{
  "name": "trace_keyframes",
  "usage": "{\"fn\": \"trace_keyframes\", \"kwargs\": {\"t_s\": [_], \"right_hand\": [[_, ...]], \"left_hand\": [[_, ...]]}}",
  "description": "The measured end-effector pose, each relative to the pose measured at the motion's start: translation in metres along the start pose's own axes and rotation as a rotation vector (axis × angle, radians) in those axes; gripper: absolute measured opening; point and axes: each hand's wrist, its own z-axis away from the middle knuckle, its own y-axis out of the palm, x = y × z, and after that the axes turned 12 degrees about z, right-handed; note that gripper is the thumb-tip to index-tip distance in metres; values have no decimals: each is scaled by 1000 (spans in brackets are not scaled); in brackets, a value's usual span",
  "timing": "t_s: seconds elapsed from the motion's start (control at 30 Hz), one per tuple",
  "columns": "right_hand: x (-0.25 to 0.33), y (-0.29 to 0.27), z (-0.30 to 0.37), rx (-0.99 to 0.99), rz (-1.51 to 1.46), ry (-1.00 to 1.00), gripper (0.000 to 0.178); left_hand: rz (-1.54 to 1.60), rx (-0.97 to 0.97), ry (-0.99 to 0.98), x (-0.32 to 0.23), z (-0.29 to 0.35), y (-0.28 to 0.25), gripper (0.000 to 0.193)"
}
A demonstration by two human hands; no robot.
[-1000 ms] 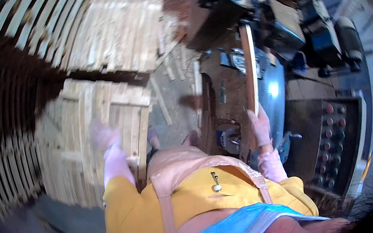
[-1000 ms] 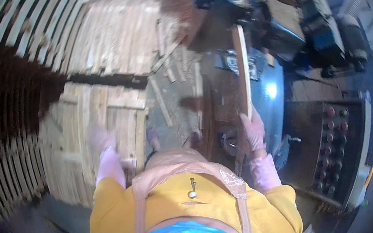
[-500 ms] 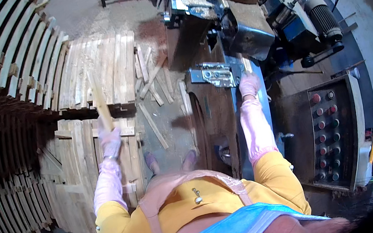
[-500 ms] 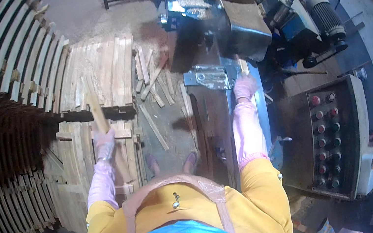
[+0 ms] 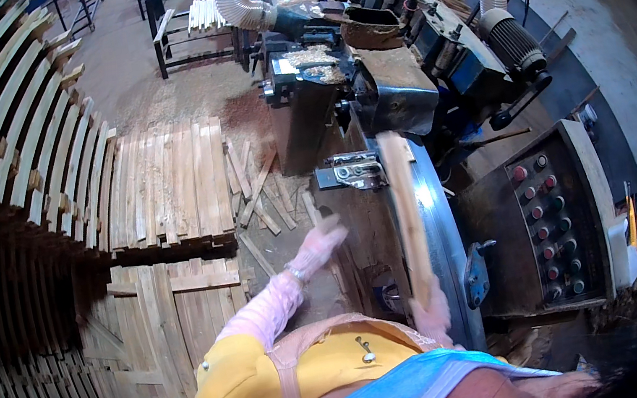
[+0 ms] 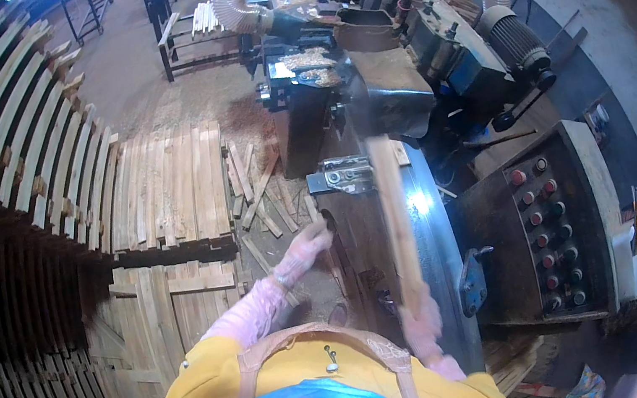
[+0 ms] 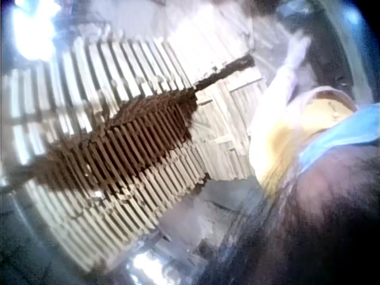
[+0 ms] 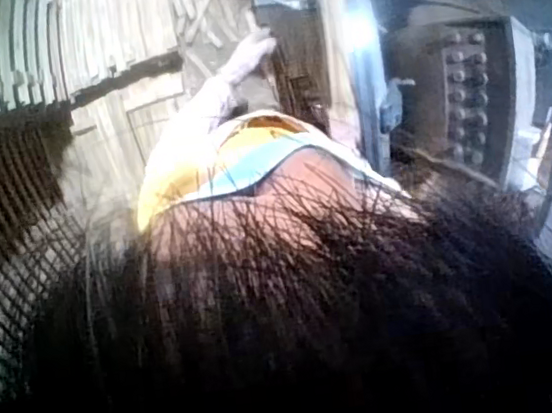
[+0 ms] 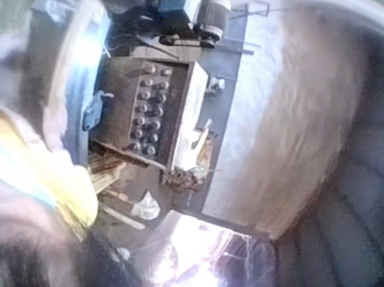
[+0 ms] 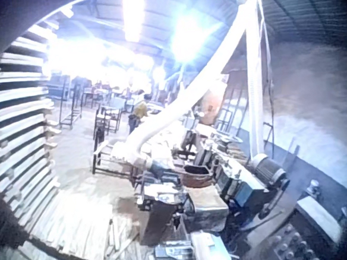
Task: The person sands wooden planks using a belt sander, moving them across the abrasive surface and stacking them onto a pallet.
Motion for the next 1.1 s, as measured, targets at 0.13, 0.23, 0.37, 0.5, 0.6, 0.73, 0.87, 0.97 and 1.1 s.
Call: {"fn": "trace_keyframes", "kwargs": {"t_s": [0.13,0.23,0.37,0.5,0.6,0.73,0.87,0.97,1.1], "right_hand": [[-72,8,34,162,382,298,76],[-89,35,-17,-179,384,86,72],[-38,63,-166,-380,208,78,74],[-4,70,-255,-346,151,32,76],[4,70,-257,-248,88,47,74],[-12,53,-147,-33,133,156,72],[-89,25,1,129,417,216,74],[-112,19,49,209,476,357,74],[-104,44,18,-97,415,243,72]], "left_hand": [[-210,-171,-360,63,57,-74,51],[-267,-373,-355,90,93,-110,56],[-475,-586,-261,105,99,-161,61],[-814,-847,-87,76,90,-192,66],[-1190,-1051,28,52,117,-235,73],[-1437,-1261,-485,94,233,-335,92],[-1062,-1221,-979,68,294,-311,95],[-1121,-1308,-951,75,299,-302,87],[-1172,-1362,-799,104,296,-314,75]]}}
